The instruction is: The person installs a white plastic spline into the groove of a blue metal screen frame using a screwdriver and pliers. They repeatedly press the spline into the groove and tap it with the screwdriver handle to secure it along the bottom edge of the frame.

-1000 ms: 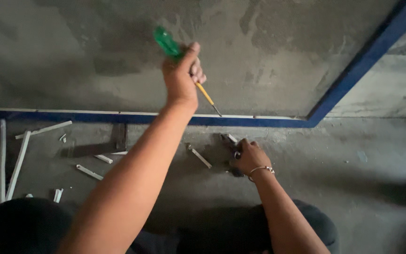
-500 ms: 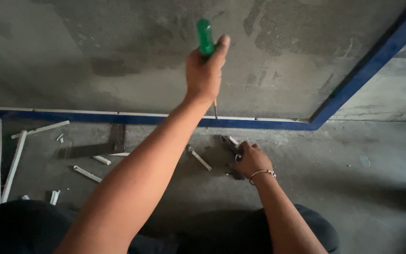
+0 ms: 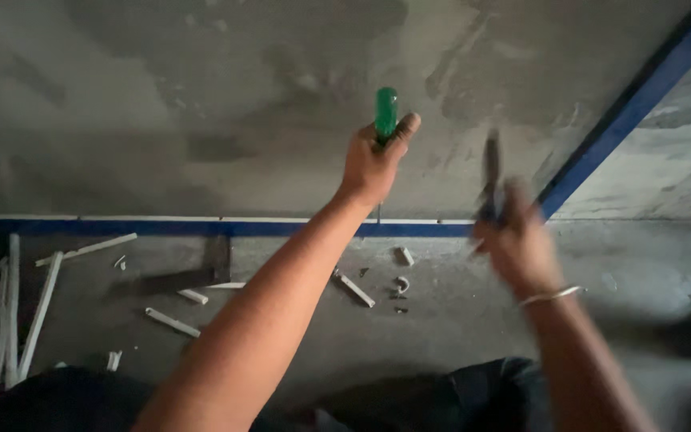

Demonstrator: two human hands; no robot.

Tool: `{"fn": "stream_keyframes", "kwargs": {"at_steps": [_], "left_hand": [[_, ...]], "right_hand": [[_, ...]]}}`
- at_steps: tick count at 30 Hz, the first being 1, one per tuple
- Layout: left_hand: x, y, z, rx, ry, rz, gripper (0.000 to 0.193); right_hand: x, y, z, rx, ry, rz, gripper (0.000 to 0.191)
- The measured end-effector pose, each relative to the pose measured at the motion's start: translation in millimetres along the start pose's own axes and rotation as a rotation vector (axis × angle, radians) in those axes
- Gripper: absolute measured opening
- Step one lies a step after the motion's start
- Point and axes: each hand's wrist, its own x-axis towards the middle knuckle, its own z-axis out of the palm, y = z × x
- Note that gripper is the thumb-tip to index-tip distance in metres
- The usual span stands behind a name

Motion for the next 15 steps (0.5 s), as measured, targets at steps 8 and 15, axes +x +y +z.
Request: {"fn": "stream_keyframes", "kwargs": {"at_steps": [8,15], "left_hand": [[-8.8,4.0,4.4,0.006,-0.093,-0.036,0.059],[3.5,-1.1,14.5,0.014,-0.052,-0.007,0.056]], "right_hand": [[62.3,-145.7,-60.7,-0.448,0.202,-0.845,0.029],[78.3,-176.9,-76.0,-0.645,0.369,-0.836,0.013]]}}
